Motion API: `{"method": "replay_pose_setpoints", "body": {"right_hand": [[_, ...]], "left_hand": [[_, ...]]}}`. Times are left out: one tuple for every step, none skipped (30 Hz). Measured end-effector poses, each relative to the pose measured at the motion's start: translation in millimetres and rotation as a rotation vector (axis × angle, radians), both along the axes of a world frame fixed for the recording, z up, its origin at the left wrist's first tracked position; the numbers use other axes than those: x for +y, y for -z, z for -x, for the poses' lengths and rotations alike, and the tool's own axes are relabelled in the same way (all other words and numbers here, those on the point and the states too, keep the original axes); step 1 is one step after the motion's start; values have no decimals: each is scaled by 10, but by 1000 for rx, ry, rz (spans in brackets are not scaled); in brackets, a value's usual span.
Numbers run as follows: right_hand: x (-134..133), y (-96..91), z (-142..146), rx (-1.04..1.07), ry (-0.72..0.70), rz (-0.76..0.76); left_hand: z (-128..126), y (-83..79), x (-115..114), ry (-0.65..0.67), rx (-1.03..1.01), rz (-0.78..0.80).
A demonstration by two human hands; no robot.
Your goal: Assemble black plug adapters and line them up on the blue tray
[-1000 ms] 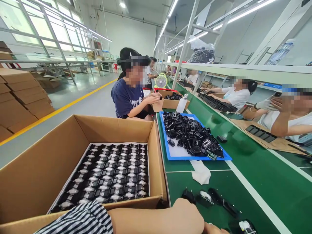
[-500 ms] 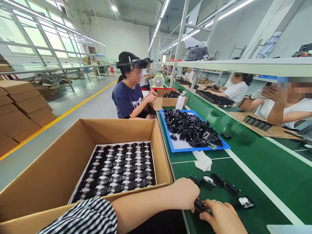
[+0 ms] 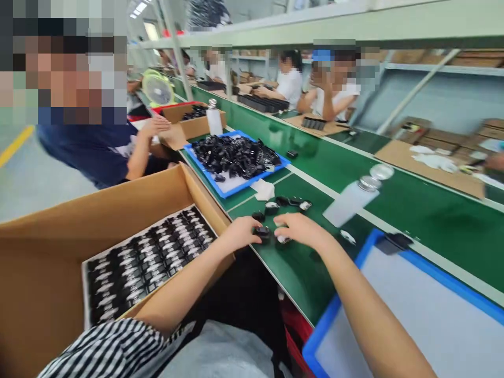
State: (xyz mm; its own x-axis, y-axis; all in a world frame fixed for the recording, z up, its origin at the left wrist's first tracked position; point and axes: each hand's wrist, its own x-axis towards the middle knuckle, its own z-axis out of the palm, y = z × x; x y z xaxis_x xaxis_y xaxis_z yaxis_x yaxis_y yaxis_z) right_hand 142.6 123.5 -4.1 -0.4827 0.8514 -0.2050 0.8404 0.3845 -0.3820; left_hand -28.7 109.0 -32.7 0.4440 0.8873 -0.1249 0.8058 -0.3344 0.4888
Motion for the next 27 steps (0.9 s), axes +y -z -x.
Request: {"method": "replay_pose_setpoints", "body": {"right_hand": [[-7,-21,-93,24,63,8],[-29,-40,-175,38,118,24],[-65,-55,-236,39,150,54],[-111,-65,-274,25,160,92],[-163,-69,-288,-6,147,134],[-215,-65,-281,-43,125,169],[-262,-55,-260,-79,102,185],[-300,-40,-230,-111,89,179],[-325,-21,-198,-135,83,163],[-338,0,-169,-150,80,139],[-340,23,-146,-159,75,114],[-333,45,-131,-165,70,90],[-322,67,-124,-168,62,68],[-310,87,-122,-170,53,51],[-302,104,-124,-175,46,40],[-299,118,-127,-186,44,32],[-304,128,-128,-200,50,21],[-315,133,-124,-212,68,-3],[-333,134,-114,-209,96,-41],[-355,133,-96,-178,128,-84],[-380,128,-70,-111,144,-112],[-406,121,-37,-10,137,-116],[-431,112,0,110,115,-98],[-455,97,33,230,88,-70],[-478,75,55,334,69,-46],[-502,44,56,413,70,-40],[-530,1,27,468,89,-51]], "left_hand": [[16,60,-3,-40,-77,28],[31,116,-11,-91,-162,70],[44,164,-24,-136,-244,121],[52,203,-41,-167,-313,173],[55,232,-60,-195,-371,217],[51,252,-77,-219,-417,245],[40,264,-91,-237,-450,257],[25,271,-100,-253,-474,258],[7,275,-105,-267,-489,252],[-12,278,-107,-278,-498,242],[-30,283,-106,-288,-506,228],[-47,291,-105,-296,-514,212],[-61,303,-104,-301,-523,197],[-72,320,-104,-303,-535,183],[-79,339,-108,-306,-548,173],[-82,360,-115,-309,-560,167],[-82,379,-125,-310,-572,159],[-79,394,-140,-310,-587,145],[-74,401,-158,-309,-609,122],[-71,397,-178,-306,-641,91],[-70,381,-200,-300,-684,63],[-74,351,-223,-289,-736,43],[-84,306,-246,-271,-790,37],[-98,246,-271,-248,-837,45],[-114,173,-300,-220,-875,64],[-127,90,-337,-185,-912,83],[-131,2,-383,-146,-954,93]]}}
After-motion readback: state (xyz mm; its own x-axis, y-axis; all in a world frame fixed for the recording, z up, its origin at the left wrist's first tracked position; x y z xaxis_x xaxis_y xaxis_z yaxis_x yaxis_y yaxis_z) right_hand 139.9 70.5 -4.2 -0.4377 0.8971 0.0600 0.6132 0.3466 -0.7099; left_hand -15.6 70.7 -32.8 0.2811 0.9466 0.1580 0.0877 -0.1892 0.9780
